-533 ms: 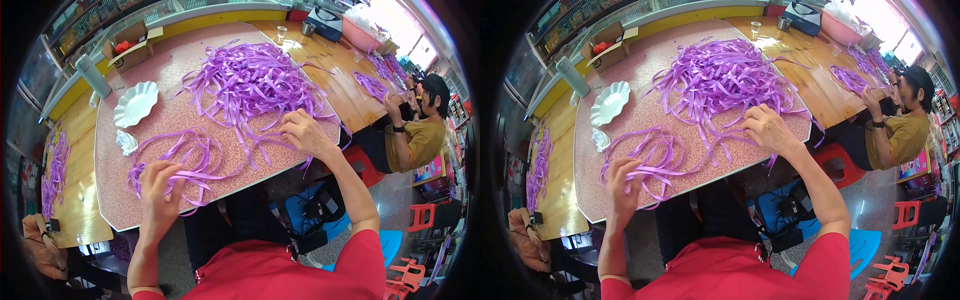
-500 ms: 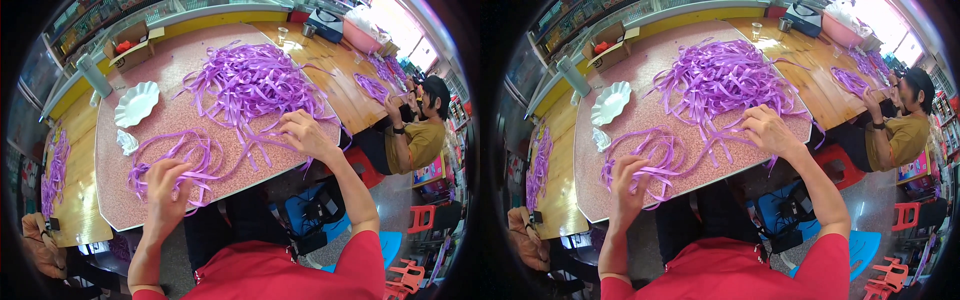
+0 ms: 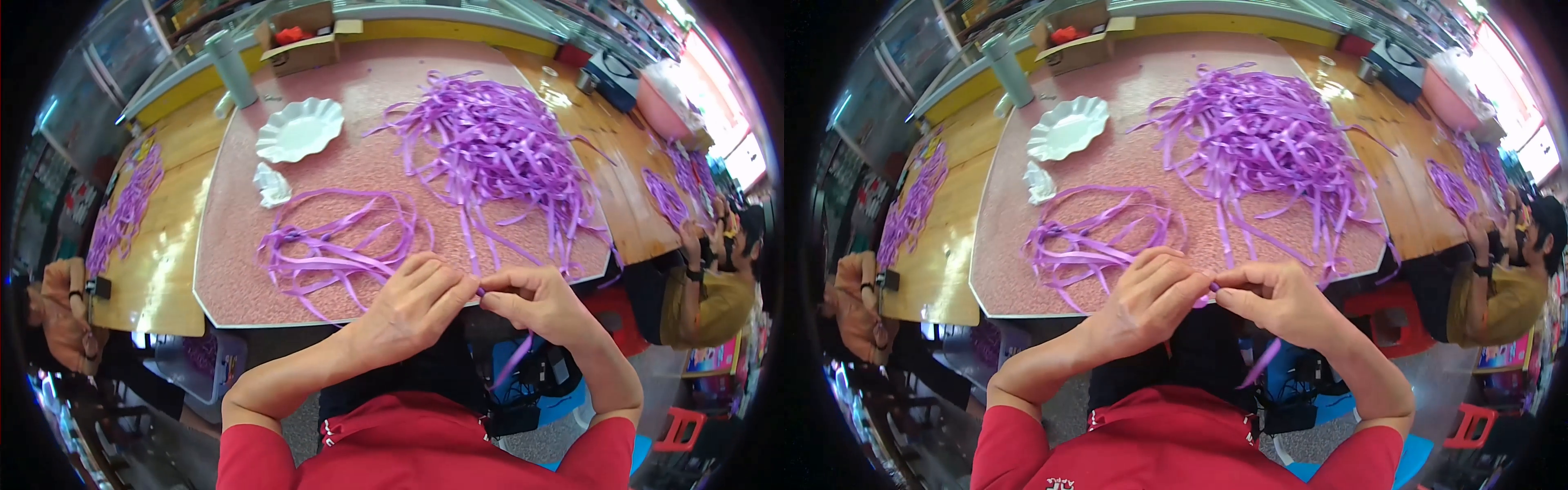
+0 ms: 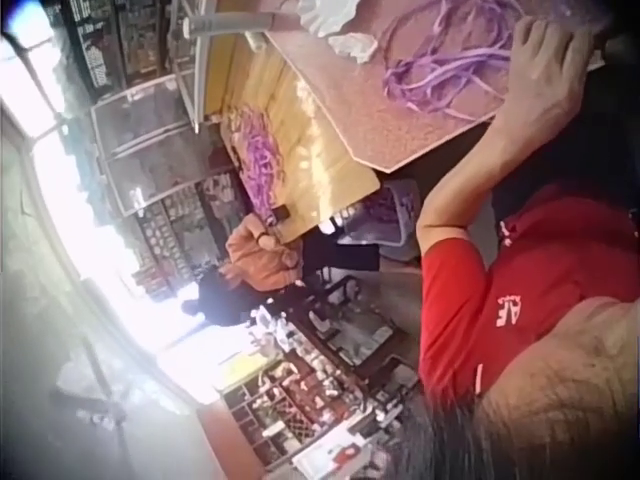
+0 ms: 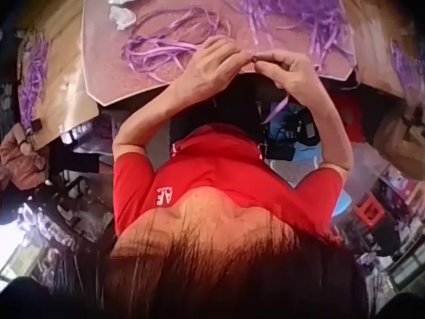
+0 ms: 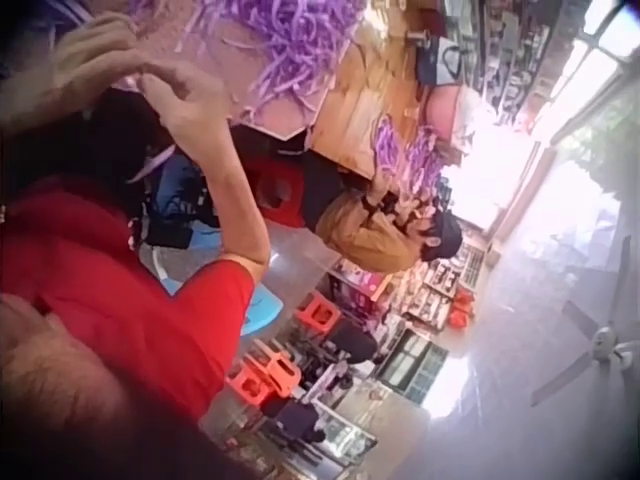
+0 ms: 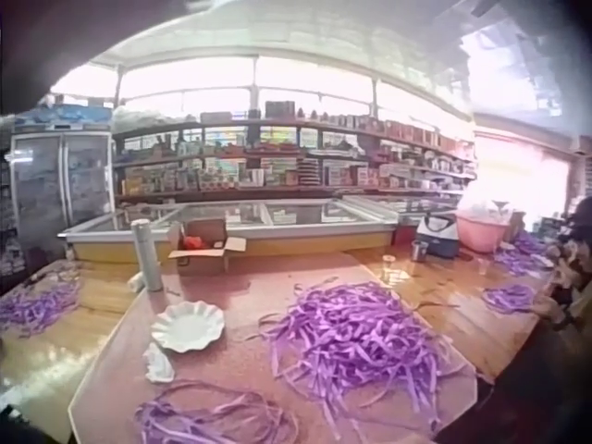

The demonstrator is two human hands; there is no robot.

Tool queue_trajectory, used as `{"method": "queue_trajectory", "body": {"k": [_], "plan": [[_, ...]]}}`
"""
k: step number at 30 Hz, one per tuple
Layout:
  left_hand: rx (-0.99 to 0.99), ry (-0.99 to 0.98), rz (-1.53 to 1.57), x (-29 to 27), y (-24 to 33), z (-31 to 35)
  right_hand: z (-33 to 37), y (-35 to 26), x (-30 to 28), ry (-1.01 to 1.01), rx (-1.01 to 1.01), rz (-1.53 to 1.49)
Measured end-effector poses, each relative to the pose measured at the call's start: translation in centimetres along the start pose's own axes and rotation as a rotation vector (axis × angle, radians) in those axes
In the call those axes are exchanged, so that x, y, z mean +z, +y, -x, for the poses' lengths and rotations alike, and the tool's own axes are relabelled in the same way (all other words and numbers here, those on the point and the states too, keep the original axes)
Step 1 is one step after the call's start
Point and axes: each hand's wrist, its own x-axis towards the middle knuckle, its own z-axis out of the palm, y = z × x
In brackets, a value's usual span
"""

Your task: Tying knots in long purple plastic strips at a factory workbench.

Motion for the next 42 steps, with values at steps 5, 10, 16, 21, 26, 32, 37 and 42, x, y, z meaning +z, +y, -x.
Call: {"method": "queue_trajectory", "body": {"k": [5, 10, 16, 21, 26, 32, 37, 42], "plan": [[-0.031, 0.001, 0.017, -0.1, 0.5, 1.2, -0.5, 0.7, -0.2, -0.048, 0.058, -0.08], [0.021, -0.097, 0.039, -0.4, 0.6, 1.7, 0.0, 0.9, 1.1, 0.086, -0.4, 0.545], [-0.536, -0.236, 0.834, -5.1, -1.1, 2.8, 0.1, -0.3, -1.2, 0.103, -0.356, 0.548], [-0.816, 0.014, 0.806, -13.7, -5.3, 7.3, -0.9, 2.5, -8.2, 0.213, -0.196, 0.336], [-0.974, 0.19, 0.41, -21.0, -9.6, 14.3, -1.8, 5.8, -12.6, 0.259, -0.175, 0.306], [-1.061, 0.44, 0.428, -25.5, -12.7, 20.9, -2.1, 7.8, -15.0, 0.358, -0.188, 0.276], [-1.392, 0.203, 0.187, -24.8, -13.0, 20.0, -2.0, 8.5, -14.4, 0.42, -0.223, 0.121], [-1.241, 0.399, -0.321, -22.1, -13.8, 20.4, -1.3, 6.1, -10.9, 0.37, -0.293, -0.212]]}}
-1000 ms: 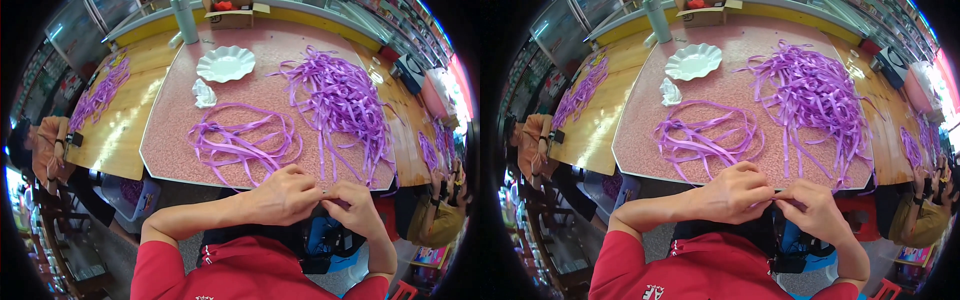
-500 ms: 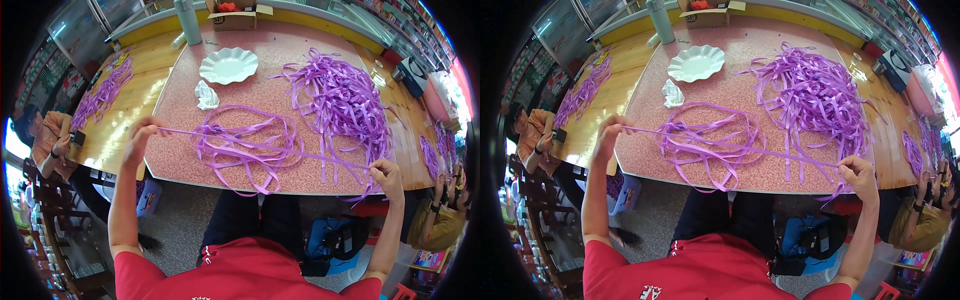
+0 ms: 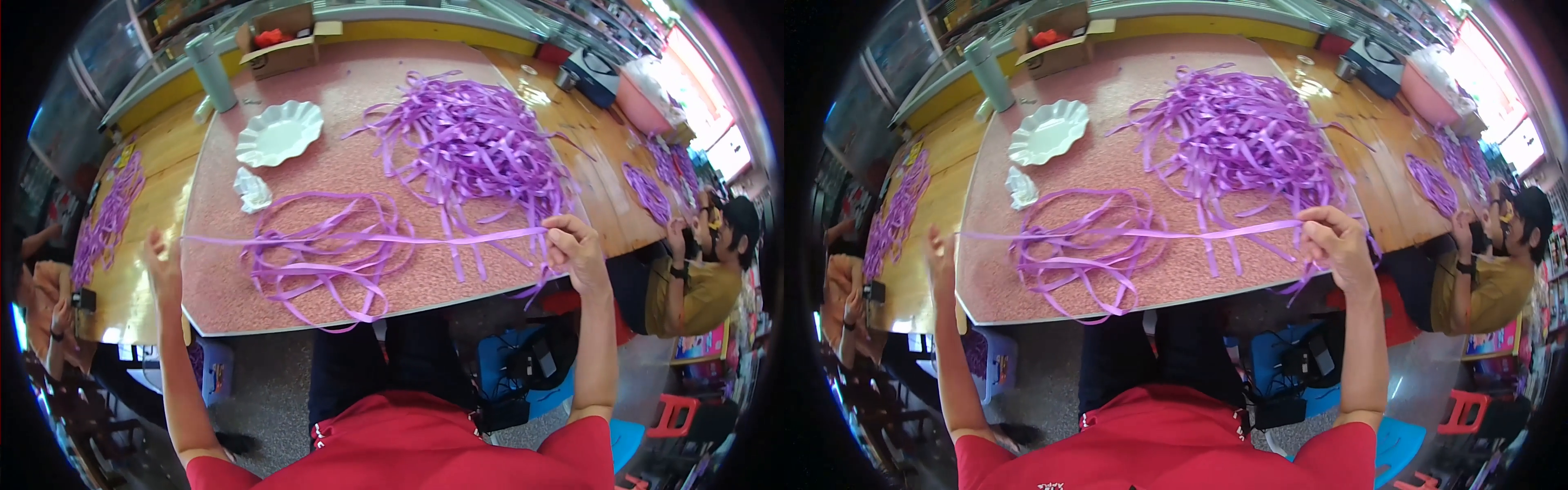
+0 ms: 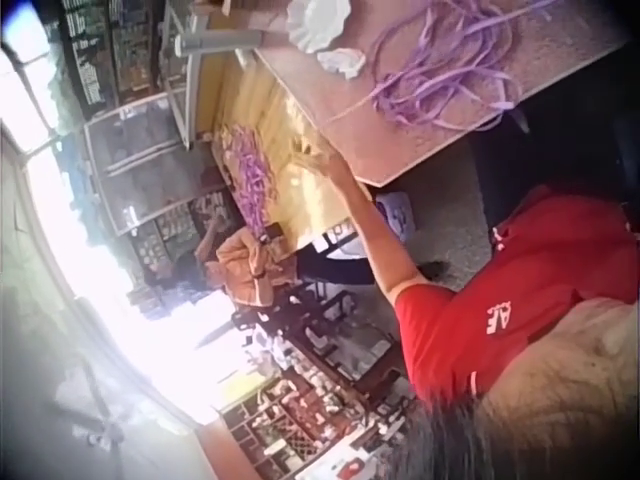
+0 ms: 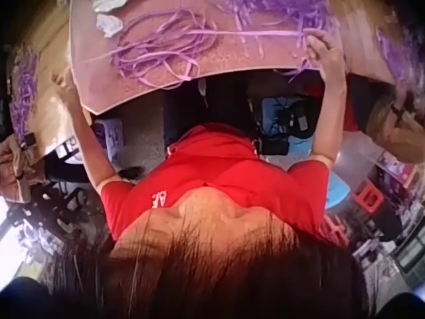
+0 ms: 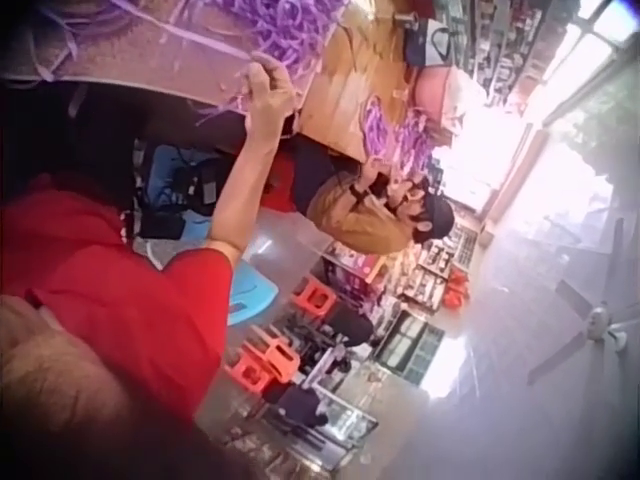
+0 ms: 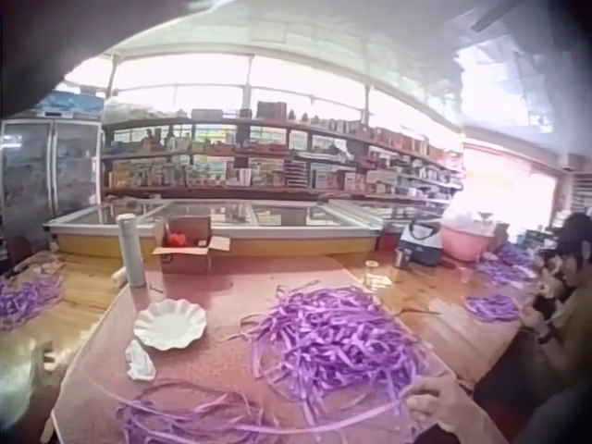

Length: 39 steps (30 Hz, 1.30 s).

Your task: Tying knots in long purple plastic strips at a factory workbench.

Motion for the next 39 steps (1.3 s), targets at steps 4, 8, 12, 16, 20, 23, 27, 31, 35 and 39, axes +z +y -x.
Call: {"method": "queue_trajectory", "body": {"k": [4, 8, 12, 16, 20, 23, 27, 31, 35, 39], "plan": [[0.672, 0.249, -0.131, 4.8, 12.3, 6.1, 2.1, -0.3, 1.4, 0.065, -0.034, -0.014], [0.873, -0.035, -0.022, 9.3, 17.3, 8.8, 3.9, -1.3, 3.2, 0.022, -0.088, -0.131], [0.497, -0.127, 0.148, 11.1, 14.4, 1.2, 5.4, -1.6, 3.4, 0.04, -0.093, -0.246], [0.586, 0.111, 0.205, 11.2, 18.0, 1.1, 6.3, -2.2, 3.6, 0.114, -0.091, -0.292], [0.647, -0.569, 0.45, 13.3, 22.4, 12.2, 6.3, -2.0, 5.2, 0.147, -0.185, -0.175], [0.462, -1.32, 0.648, 15.9, 25.1, 19.5, 6.6, -2.8, 7.8, 0.13, -0.263, -0.105], [0.131, -1.396, 1.203, 20.3, 26.5, 24.1, 8.1, -2.7, 9.6, 0.149, -0.303, 0.036], [-0.155, -1.271, 1.522, 19.9, 29.4, 23.1, 8.9, -1.0, 9.5, 0.171, -0.351, 0.017], [-0.302, -1.307, 1.494, 18.8, 29.8, 22.9, 8.5, -0.5, 10.8, 0.198, -0.405, -0.048], [-0.398, -1.32, 1.425, 18.2, 29.3, 22.7, 8.1, 0.7, 11.1, 0.201, -0.477, -0.07]]}}
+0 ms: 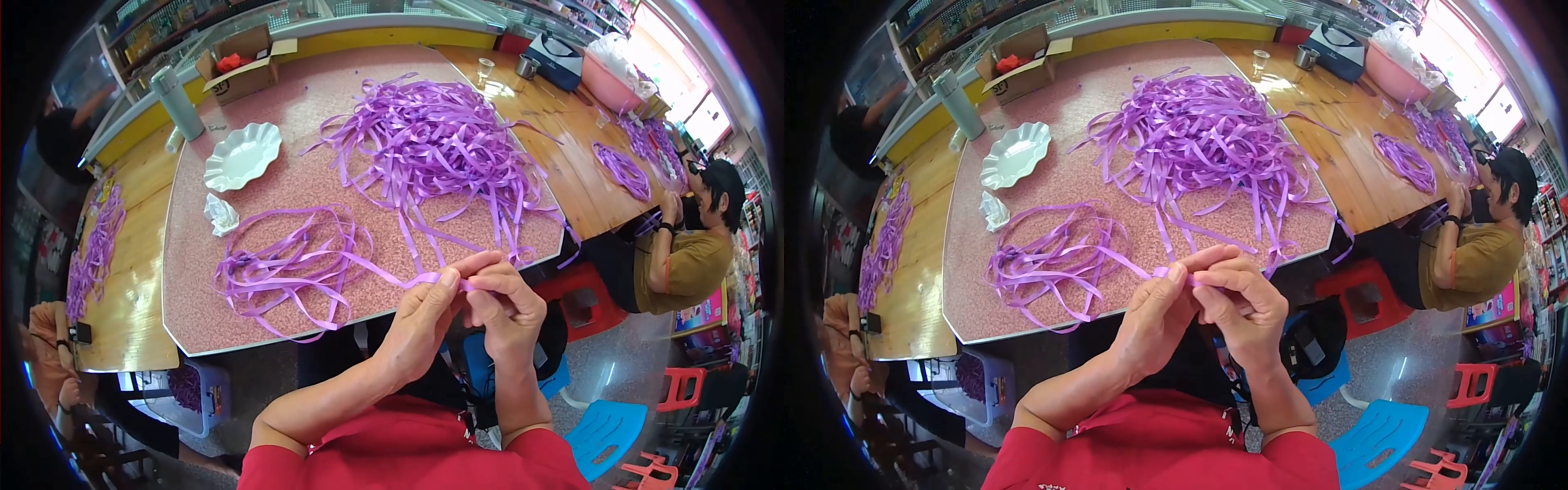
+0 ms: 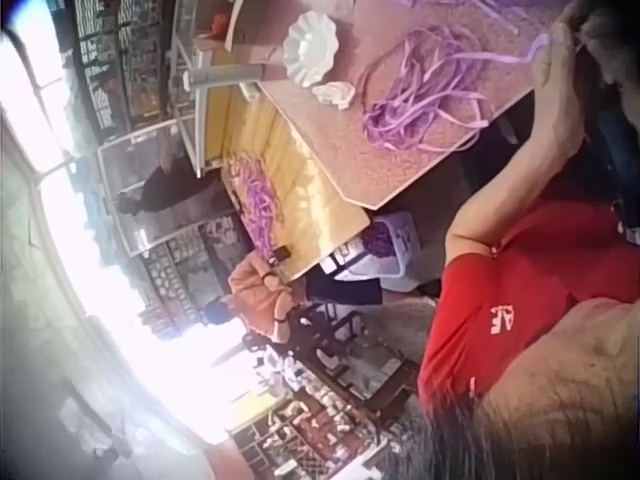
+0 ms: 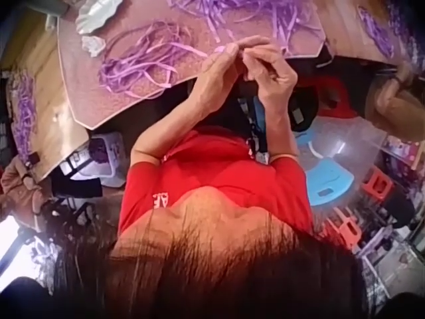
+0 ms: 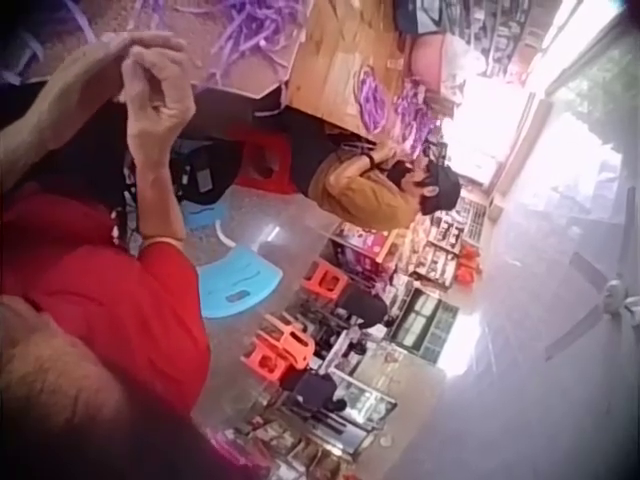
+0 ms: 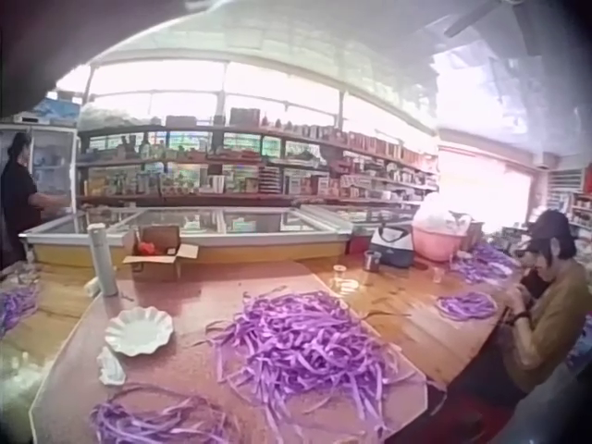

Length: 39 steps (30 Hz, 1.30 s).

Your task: Tying knots in long purple plastic strips at a factory workbench.

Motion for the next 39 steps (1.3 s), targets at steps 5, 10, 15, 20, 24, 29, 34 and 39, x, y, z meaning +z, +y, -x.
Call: {"method": "queue_trajectory", "body": {"k": [5, 10, 15, 20, 24, 29, 34, 39], "plan": [[0.218, 0.061, 0.058, -2.8, 2.3, -0.1, -0.1, 0.7, -2.6, 0.096, -0.082, -0.244], [0.358, 0.252, 0.008, -10.0, 8.8, 1.3, -0.2, 0.5, -9.9, 0.308, 0.084, -0.509], [0.468, 0.437, -0.064, -14.6, 13.2, 3.2, 0.6, 2.1, -17.0, 0.334, 0.085, -0.728], [0.54, 0.444, 0.005, -17.1, 14.2, 4.0, 0.9, 3.4, -21.5, 0.431, 0.112, -0.813], [0.562, 0.485, -0.053, -17.5, 14.4, 4.7, 0.7, 4.5, -24.1, 0.516, 0.124, -0.814], [0.493, 0.441, -0.305, -13.5, 12.0, 5.1, -0.3, 3.7, -22.0, 0.407, 0.0, -0.411], [0.25, 0.242, -0.583, -8.4, 9.0, 5.0, -3.4, -0.1, -13.1, 0.174, -0.214, 0.539], [0.102, 0.098, -0.745, -4.9, 6.9, 5.2, -7.1, -2.2, -3.0, -0.371, -0.507, 0.732]]}}
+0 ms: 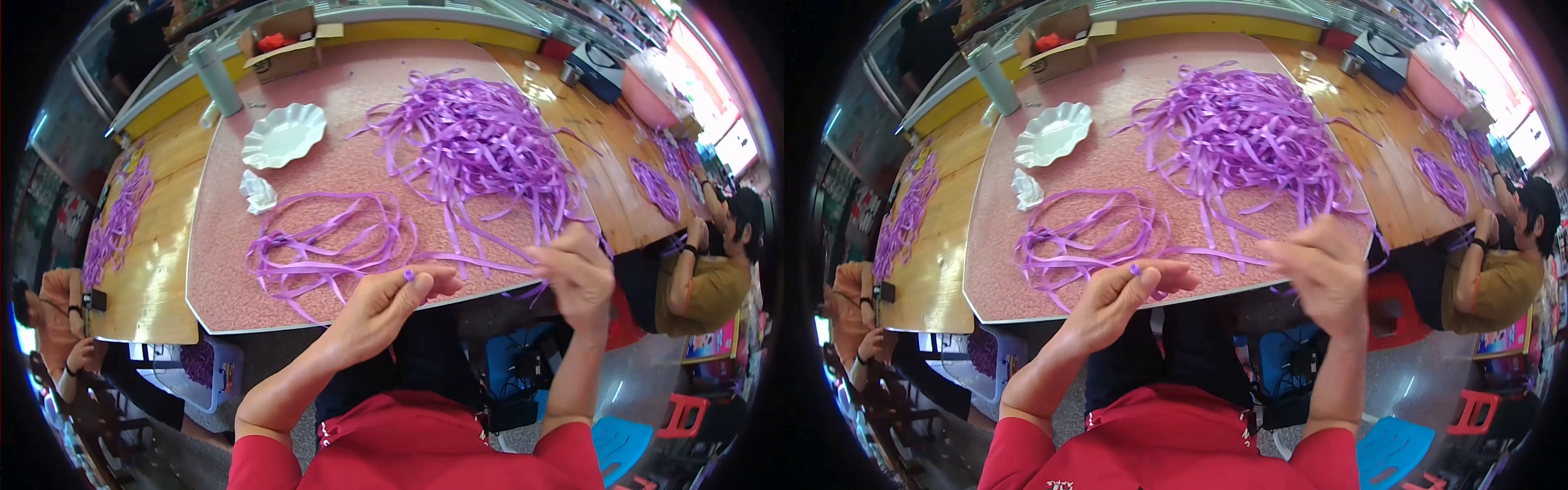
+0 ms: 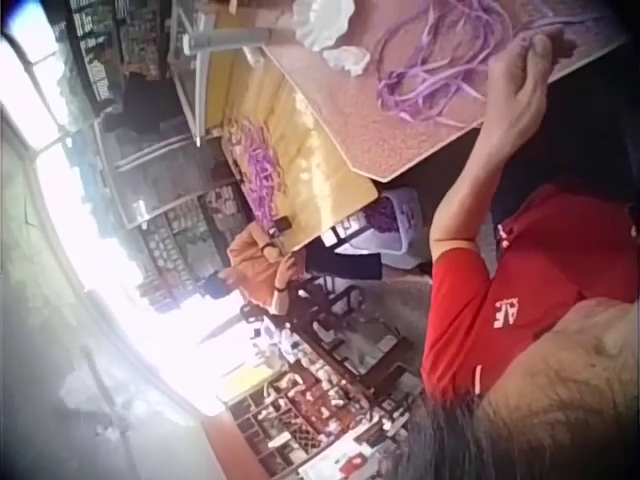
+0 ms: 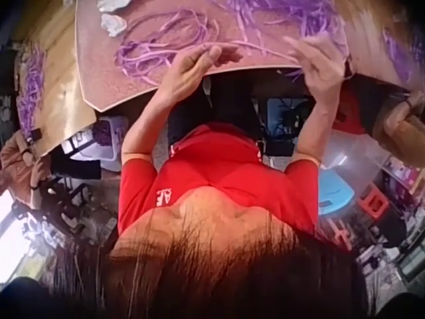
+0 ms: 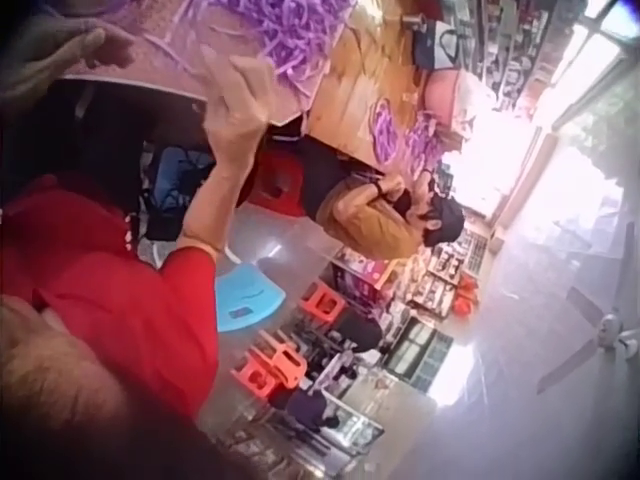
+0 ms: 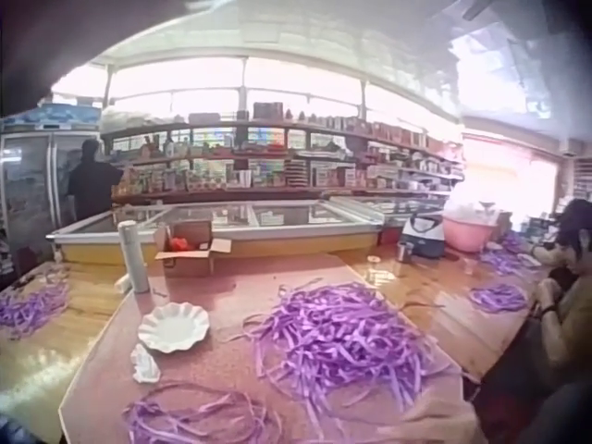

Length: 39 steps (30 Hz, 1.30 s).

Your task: Tying knots in long purple plastic strips at a factory workbench.

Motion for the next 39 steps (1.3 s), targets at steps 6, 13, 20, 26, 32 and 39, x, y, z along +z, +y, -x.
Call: {"method": "queue_trajectory", "body": {"k": [6, 13, 20, 26, 32, 39], "plan": [[0.022, -0.019, -0.352, 0.8, -0.1, -0.9, -2.2, -2.5, 4.7, -0.144, -0.016, -0.278], [0.123, -0.005, -0.587, 0.4, -0.6, -1.3, -2.2, -2.1, 6.4, -0.246, 0.012, -0.364], [0.137, 0.218, -0.075, 1.7, -2.3, -1.2, -1.6, -1.0, 6.5, -0.199, 0.219, -0.479], [-0.064, 0.246, 0.235, 1.6, -2.5, -1.2, -1.4, -0.3, 6.4, -0.237, 0.174, -0.485], [-0.003, 0.34, 0.266, 1.9, -2.4, -1.7, -0.3, -0.1, 6.6, -0.191, 0.646, -1.039], [0.048, 0.375, 0.339, 3.0, -2.9, -2.1, 0.4, -0.9, 8.7, -0.037, 0.541, -0.758]]}}
